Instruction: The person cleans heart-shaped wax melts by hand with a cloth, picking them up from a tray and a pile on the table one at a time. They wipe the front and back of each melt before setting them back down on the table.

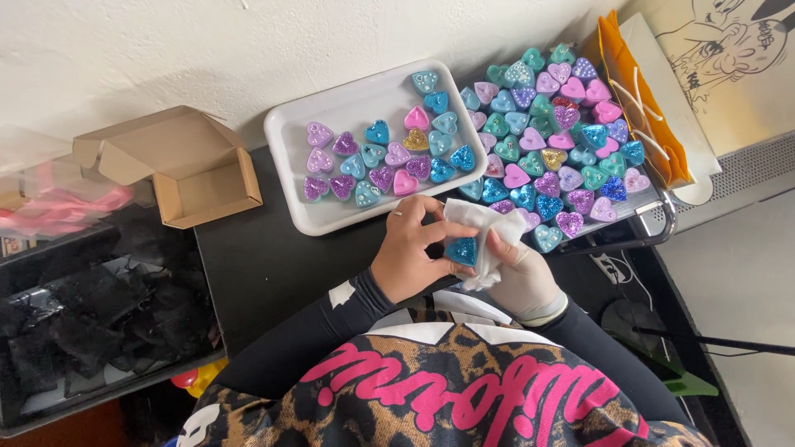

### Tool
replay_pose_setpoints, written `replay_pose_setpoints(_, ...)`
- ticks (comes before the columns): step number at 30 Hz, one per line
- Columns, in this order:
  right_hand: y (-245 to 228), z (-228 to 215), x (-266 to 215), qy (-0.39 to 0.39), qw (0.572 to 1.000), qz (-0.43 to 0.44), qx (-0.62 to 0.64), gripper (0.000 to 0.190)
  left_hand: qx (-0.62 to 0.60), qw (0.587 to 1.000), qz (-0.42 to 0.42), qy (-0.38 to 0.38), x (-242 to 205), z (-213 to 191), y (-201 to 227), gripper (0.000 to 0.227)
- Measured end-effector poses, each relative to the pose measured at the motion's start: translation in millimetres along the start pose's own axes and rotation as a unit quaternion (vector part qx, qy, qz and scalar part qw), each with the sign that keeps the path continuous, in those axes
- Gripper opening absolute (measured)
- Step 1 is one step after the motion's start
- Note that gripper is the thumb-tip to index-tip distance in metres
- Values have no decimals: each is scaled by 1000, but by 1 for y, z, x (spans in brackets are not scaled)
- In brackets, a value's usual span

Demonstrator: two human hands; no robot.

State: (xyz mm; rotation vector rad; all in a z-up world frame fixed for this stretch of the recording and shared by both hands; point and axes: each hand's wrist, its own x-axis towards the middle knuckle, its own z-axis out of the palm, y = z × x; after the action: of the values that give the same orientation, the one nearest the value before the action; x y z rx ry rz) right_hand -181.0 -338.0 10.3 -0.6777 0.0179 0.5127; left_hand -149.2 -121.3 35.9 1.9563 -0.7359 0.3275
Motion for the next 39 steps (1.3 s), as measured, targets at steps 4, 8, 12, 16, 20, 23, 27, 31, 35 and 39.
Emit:
replay_pose_setpoints(4, -8, 19, 0, 57, 997, 47, 13, 64, -14, 1000, -8, -5, 4, -6, 6, 54)
replay_pose_setpoints(8, -15, 14, -11, 18, 997, 62, -45, 74, -28, 1000, 5, -8, 8, -18, 10, 54)
replay_pose_setpoints(12, -24, 19, -19, -50, 993, 16, -110, 76, 1, 1000, 1, 17, 16, -54, 14, 53)
replay_pose_setpoints(16, -35, 17, -28, 55, 988, 71, -129, 78, 152, 981, -110, 39, 3, -89, 8, 45)
replay_pose_setpoints(20, -42, -21, -44, 65, 973, 72, -211, 57, 243, 949, -196, 52, -25, -100, -11, 40)
replay_pose_setpoints(23, -46, -41, -50, 34, 976, 29, -214, 44, 295, 923, -239, 66, -34, -99, -20, 38)
replay_pose_setpoints(27, -50, -62, -63, 85, 977, -3, -196, 36, 344, 900, -259, 71, -36, -91, -32, 38)
replay_pose_setpoints(31, -51, -68, -77, 214, 927, 10, -310, 33, 351, 894, -273, 60, -31, -89, -39, 45)
replay_pose_setpoints(35, -45, -57, -82, 235, 869, -36, -433, 32, 326, 889, -319, 47, -21, -91, -35, 70)
replay_pose_setpoints(39, -27, -56, -79, 336, 745, -142, -559, 24, 308, 886, -344, 53, -16, -90, -36, 81)
